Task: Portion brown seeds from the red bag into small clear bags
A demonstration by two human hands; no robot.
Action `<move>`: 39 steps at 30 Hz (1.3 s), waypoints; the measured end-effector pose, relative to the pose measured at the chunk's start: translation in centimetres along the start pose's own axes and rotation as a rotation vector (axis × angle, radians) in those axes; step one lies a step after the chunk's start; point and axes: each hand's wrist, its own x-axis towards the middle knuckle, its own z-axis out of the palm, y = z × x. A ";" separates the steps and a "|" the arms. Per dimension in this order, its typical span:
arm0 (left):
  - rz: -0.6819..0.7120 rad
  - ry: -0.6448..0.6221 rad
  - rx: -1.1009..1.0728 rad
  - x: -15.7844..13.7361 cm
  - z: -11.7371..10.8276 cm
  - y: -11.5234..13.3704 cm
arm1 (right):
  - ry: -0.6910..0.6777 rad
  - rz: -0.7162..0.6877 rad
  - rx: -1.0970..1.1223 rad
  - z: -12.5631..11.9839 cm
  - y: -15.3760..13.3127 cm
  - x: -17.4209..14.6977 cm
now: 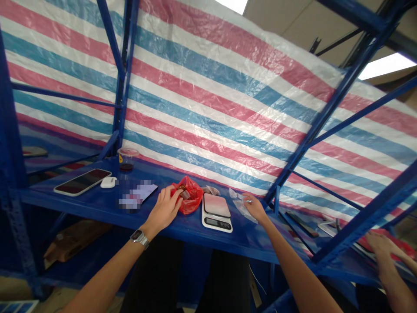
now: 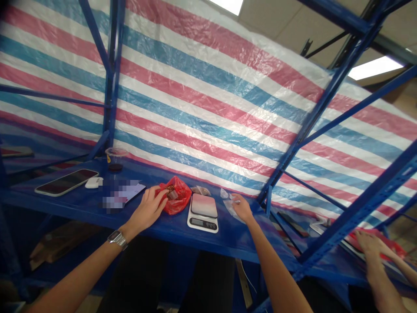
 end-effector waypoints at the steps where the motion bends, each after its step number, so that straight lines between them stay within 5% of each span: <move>1: 0.021 0.002 -0.048 0.1 -0.2 0.7 | 0.000 -0.006 0.068 -0.3 -0.5 -0.4; 8: 0.210 -0.150 -0.374 2.6 0.8 11.3 | -0.048 -0.105 0.479 -0.7 -7.7 -5.4; 14: 0.153 -0.161 -0.535 4.4 4.7 17.4 | -0.115 -0.193 0.513 -0.7 -13.1 -8.1; 18: 0.143 -0.131 -0.517 4.6 5.0 17.5 | -0.086 -0.207 0.512 -1.2 -13.5 -8.5; 25: 0.245 -0.254 -0.350 4.9 2.2 15.3 | -0.042 -0.199 0.431 -0.9 -13.4 -9.1; 39: 0.199 -0.244 -0.282 4.0 0.4 10.0 | -0.172 -0.299 0.410 4.9 -17.2 -8.1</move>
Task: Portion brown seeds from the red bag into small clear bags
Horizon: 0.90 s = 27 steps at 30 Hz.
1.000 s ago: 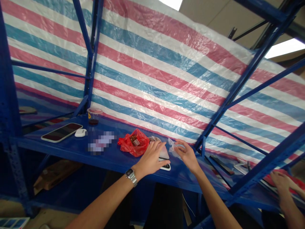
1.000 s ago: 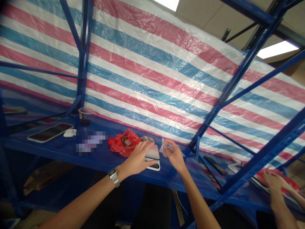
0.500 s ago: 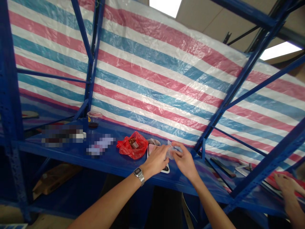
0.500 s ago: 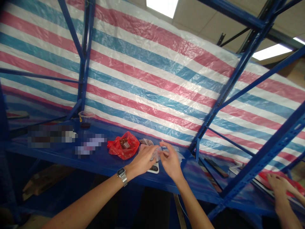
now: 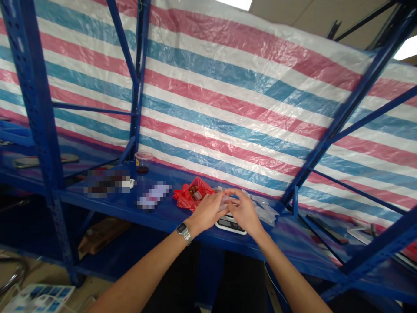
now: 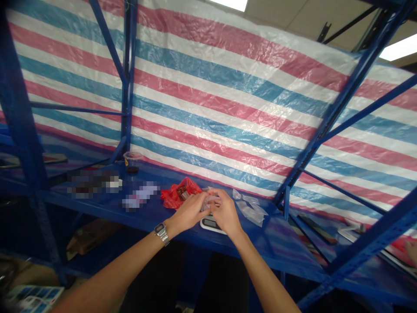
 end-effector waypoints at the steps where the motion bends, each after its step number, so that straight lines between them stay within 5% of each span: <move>1: 0.005 -0.020 -0.004 -0.2 -0.4 -0.5 | -0.007 -0.007 -0.015 0.4 0.0 0.3; 12: -0.104 0.013 -0.045 -3.0 -3.1 -4.9 | -0.008 -0.096 -0.156 4.1 -1.6 1.1; 16: -0.093 0.038 0.015 -3.0 -2.9 -5.0 | -0.109 -0.114 -0.243 4.5 -1.7 0.6; 23: -0.075 -0.025 -0.022 -3.2 -2.2 -4.9 | -0.042 -0.240 -0.196 3.9 -2.3 0.2; 27: -0.025 0.036 0.045 -3.1 -2.6 -4.5 | -0.136 -0.194 -0.169 3.5 -2.6 -0.3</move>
